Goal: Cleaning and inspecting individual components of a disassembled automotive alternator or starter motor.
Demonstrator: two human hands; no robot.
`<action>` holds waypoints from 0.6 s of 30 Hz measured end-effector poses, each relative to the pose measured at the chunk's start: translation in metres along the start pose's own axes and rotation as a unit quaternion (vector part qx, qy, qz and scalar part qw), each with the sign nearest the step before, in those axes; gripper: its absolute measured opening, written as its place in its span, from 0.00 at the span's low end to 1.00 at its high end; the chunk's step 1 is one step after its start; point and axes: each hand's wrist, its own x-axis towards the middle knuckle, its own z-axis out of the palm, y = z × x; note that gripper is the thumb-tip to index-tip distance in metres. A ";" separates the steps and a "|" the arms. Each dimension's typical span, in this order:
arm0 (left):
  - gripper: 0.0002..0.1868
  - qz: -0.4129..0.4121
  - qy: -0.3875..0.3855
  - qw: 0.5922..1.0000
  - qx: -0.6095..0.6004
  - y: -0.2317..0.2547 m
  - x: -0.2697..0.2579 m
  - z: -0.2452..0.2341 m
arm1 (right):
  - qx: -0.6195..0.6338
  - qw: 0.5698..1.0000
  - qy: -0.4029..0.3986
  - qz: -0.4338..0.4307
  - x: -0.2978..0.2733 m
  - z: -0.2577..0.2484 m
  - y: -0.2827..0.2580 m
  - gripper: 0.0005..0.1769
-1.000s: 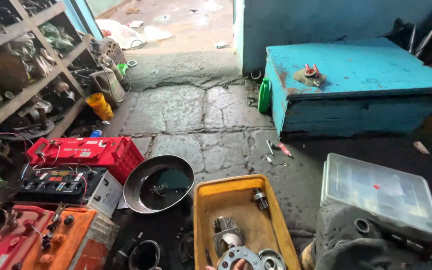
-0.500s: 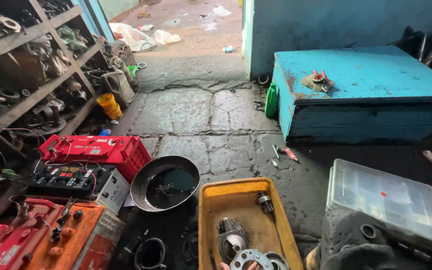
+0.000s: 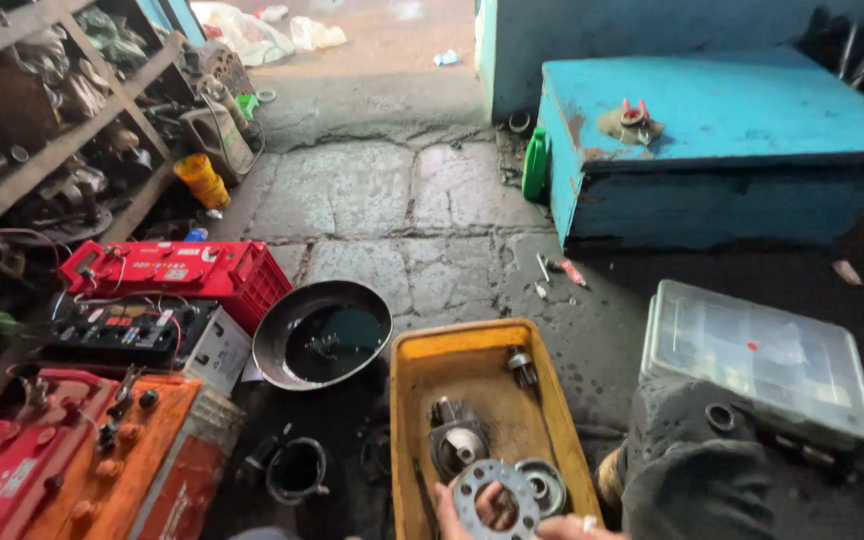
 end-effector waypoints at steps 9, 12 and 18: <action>0.35 -0.013 0.014 1.000 0.006 0.062 -0.166 0.130 | -0.064 0.989 -0.054 0.120 0.117 -0.122 -0.107 0.22; 0.37 -0.025 -0.012 1.000 -0.005 0.071 -0.174 0.139 | -0.066 0.982 -0.068 0.165 0.127 -0.129 -0.106 0.25; 0.39 -0.034 0.026 0.999 -0.010 0.082 -0.176 0.147 | -0.037 0.980 -0.050 0.187 0.136 -0.145 -0.121 0.27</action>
